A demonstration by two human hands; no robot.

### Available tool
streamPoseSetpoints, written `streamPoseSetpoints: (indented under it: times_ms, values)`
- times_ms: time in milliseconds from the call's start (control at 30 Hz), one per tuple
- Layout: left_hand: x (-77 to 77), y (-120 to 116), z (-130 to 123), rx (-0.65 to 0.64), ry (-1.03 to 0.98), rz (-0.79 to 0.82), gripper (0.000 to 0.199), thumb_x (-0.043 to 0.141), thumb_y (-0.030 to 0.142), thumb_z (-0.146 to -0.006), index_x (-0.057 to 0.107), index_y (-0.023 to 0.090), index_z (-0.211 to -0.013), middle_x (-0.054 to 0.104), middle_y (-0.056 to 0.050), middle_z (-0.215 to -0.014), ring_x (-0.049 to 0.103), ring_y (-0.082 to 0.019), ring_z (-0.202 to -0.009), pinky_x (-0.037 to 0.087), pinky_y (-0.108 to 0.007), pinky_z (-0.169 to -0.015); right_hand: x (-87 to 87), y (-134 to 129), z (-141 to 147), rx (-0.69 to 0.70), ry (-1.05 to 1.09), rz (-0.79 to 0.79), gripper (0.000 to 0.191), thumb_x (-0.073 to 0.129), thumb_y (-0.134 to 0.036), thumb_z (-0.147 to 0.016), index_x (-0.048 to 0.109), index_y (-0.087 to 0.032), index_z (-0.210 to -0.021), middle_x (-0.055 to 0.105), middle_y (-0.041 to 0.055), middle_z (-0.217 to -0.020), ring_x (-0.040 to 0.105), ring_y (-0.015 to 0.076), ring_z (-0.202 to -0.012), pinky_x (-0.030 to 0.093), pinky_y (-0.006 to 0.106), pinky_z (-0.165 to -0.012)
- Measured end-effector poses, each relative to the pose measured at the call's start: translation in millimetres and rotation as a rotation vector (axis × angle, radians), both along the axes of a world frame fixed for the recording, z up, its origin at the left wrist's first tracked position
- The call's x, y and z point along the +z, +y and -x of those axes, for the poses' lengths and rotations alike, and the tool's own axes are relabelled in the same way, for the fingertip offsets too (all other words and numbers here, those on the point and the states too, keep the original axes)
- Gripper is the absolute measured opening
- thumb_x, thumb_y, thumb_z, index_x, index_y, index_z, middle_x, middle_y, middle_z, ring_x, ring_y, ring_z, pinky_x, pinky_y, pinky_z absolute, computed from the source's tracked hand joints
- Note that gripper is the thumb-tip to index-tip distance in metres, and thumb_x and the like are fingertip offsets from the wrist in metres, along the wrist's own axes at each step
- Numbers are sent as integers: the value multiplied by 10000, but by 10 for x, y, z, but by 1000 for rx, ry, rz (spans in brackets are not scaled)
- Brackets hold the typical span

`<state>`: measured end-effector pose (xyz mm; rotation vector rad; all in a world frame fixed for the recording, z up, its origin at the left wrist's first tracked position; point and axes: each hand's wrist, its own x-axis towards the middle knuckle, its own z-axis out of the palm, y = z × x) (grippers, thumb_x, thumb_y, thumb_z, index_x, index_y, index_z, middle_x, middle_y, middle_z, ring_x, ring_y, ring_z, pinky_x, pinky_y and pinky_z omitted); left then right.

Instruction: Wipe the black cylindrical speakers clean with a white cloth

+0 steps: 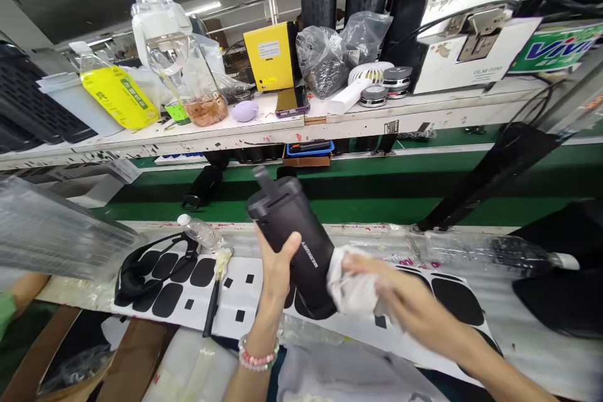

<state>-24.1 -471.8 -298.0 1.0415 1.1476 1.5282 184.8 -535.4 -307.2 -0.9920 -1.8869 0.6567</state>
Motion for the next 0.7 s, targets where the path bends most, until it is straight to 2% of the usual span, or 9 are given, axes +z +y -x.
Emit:
streamPoseSetpoints:
  times_ms: [67, 133, 200, 333, 467, 533, 633, 667, 700]
  values:
    - [49, -22, -6, -98, 212, -65, 1001, 792, 403, -663, 240, 276, -1489, 508, -96, -1404, 527, -273, -1246, 403, -417, -1064, 203, 123, -38, -311, 452, 147, 299, 457, -394, -957, 658, -264, -1135, 697, 47, -1145, 639, 215, -1097, 527, 374, -942]
    - [92, -71, -46, -183, 447, -113, 1135, 837, 377, -591, 181, 279, -1512, 485, -109, -1413, 477, -305, -1287, 366, -455, -1087, 465, 277, -27, -503, 871, 234, 330, 524, -469, -905, 655, -247, -1112, 714, 46, -1056, 669, 218, -999, 560, 356, -853]
    - [134, -126, -107, -224, 666, -183, 1186, 851, 372, -555, 168, 289, -1520, 482, -119, -1394, 440, -333, -1300, 349, -489, -1085, 689, 385, -4, -492, 1088, 342, 437, 592, -536, -830, 652, -218, -1124, 715, 44, -930, 683, 213, -861, 577, 326, -719]
    - [275, -180, -185, -310, 844, -345, 1133, 846, 355, -555, 242, 279, -1511, 523, -141, -1289, 468, -353, -1226, 374, -508, -1042, 882, 367, 35, -317, 1023, 484, 558, 744, -471, -699, 648, -181, -1165, 616, -13, -628, 582, 145, -550, 481, 243, -482]
    - [480, -114, 0, -437, 648, -309, 1012, 884, 315, -504, 448, 305, -1418, 525, -109, -1370, 433, -361, -1288, 278, -493, -1122, 896, 255, 13, -371, 1126, 369, 529, 782, -226, -598, 678, -169, -1113, 461, -76, -461, 380, 67, -404, 319, 173, -369]
    - [510, -32, 179, -400, 442, -274, 871, 864, 378, -556, 526, 307, -1356, 503, -75, -1425, 403, -329, -1338, 230, -445, -1159, 897, 232, -68, -363, 1249, 324, 494, 744, -185, -598, 682, -143, -1087, 421, -80, -428, 334, 59, -392, 303, 163, -356]
    - [387, 96, 375, -148, 73, -128, 600, 680, 568, -743, 587, 317, -1280, 493, -33, -1448, 375, -261, -1379, 257, -389, -1156, 886, 227, -260, -309, 1414, 235, 221, 677, -119, -616, 685, -107, -836, 355, -76, -398, 282, 43, -378, 298, 142, -341]
    - [320, 120, 389, -154, -51, -13, 570, 617, 626, -767, 615, 312, -1242, 526, -38, -1420, 397, -260, -1367, 301, -396, -1136, 874, 229, -327, -288, 1450, 203, 73, 656, -106, -626, 642, -119, -696, 336, -70, -394, 278, 38, -373, 298, 134, -337]
    - [255, 130, 375, -203, -165, 109, 576, 569, 675, -772, 645, 296, -1198, 570, -53, -1373, 430, -272, -1344, 352, -417, -1106, 856, 232, -389, -272, 1476, 174, 97, 637, -102, -642, 569, -139, -584, 318, -65, -393, 278, 33, -366, 294, 127, -330]
